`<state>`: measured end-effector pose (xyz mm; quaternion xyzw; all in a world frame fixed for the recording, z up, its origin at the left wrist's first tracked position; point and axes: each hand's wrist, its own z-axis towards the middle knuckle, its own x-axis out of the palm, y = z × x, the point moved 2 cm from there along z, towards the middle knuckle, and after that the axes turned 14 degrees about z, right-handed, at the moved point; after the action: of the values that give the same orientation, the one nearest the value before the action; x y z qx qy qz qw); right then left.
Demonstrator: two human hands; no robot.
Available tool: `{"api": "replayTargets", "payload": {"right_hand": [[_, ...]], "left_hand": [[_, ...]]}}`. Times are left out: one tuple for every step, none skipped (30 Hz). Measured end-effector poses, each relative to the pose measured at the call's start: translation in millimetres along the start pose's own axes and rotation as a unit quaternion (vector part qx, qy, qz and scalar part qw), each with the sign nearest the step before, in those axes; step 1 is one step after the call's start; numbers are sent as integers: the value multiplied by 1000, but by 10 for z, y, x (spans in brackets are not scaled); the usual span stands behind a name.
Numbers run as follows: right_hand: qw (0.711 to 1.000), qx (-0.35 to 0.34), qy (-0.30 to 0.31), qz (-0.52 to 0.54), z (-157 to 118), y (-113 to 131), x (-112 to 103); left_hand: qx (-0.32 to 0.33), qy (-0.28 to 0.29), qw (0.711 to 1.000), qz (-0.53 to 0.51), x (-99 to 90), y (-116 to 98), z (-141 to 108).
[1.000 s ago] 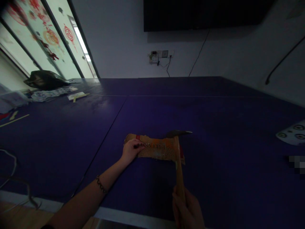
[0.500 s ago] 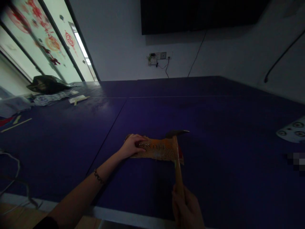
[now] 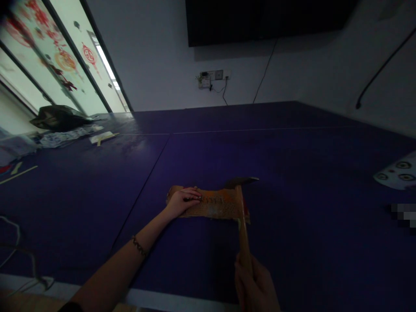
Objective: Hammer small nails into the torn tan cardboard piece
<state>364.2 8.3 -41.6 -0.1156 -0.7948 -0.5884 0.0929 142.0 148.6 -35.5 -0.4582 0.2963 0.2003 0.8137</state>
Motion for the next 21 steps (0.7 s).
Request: {"api": "replayTargets", "payload": {"right_hand": [[1000, -2, -10, 5, -12, 4, 15], [1000, -5, -26, 13, -23, 7, 26], [999, -8, -44, 20, -31, 9, 35], [998, -10, -58, 25, -37, 10, 43], [997, -12, -71, 29, -42, 11, 47], [996, -14, -83, 31, -44, 12, 48], [995, -16, -91, 31, -45, 14, 47], [995, -15, -91, 29, -46, 17, 46], [996, -15, -85, 24, -46, 20, 46], [997, -13, -75, 19, -48, 25, 48], [998, -12, -63, 12, -50, 30, 52], [999, -11, -52, 5, -53, 35, 56], [999, -10, -46, 1, -56, 41, 61], [999, -8, -46, -1, -59, 47, 65], [999, -8, -50, -1, -60, 52, 68], [998, -9, -56, 0, -58, 58, 70], [998, -13, -63, 0, -55, 62, 72], [998, -19, -68, -2, -52, 66, 72], [997, -26, -69, -5, -50, 67, 72], [997, -34, -68, -9, -52, 67, 70], [997, -39, -66, -13, -60, 64, 68]], "left_hand": [[-3, -2, 1000, 1, 2, 3, 0], [-8, -5, 1000, 3, 6, 8, 0], [-13, -7, 1000, 5, 11, 13, -1], [-17, -9, 1000, 6, 16, 17, -3], [-20, -9, 1000, 6, 22, 21, -4], [-22, -10, 1000, 5, 27, 23, -5], [-21, -9, 1000, 5, 32, 24, -5], [-21, -10, 1000, 4, 36, 25, -5], [-20, -10, 1000, 3, 38, 24, -4], [-21, -11, 1000, 3, 40, 24, -3], [-21, -11, 1000, 4, 41, 24, -2], [-22, -10, 1000, 4, 42, 24, -1], [-22, -8, 1000, 6, 42, 24, 0], [-22, -6, 1000, 7, 42, 25, 1], [-23, -3, 1000, 10, 42, 26, 1], [-24, -1, 1000, 12, 41, 29, 2], [-25, 1, 1000, 15, 42, 33, 3], [-26, 3, 1000, 17, 42, 37, 3], [-27, 5, 999, 18, 44, 42, 4], [-28, 7, 999, 18, 47, 46, 5], [-29, 9, 999, 17, 51, 51, 6]]}}
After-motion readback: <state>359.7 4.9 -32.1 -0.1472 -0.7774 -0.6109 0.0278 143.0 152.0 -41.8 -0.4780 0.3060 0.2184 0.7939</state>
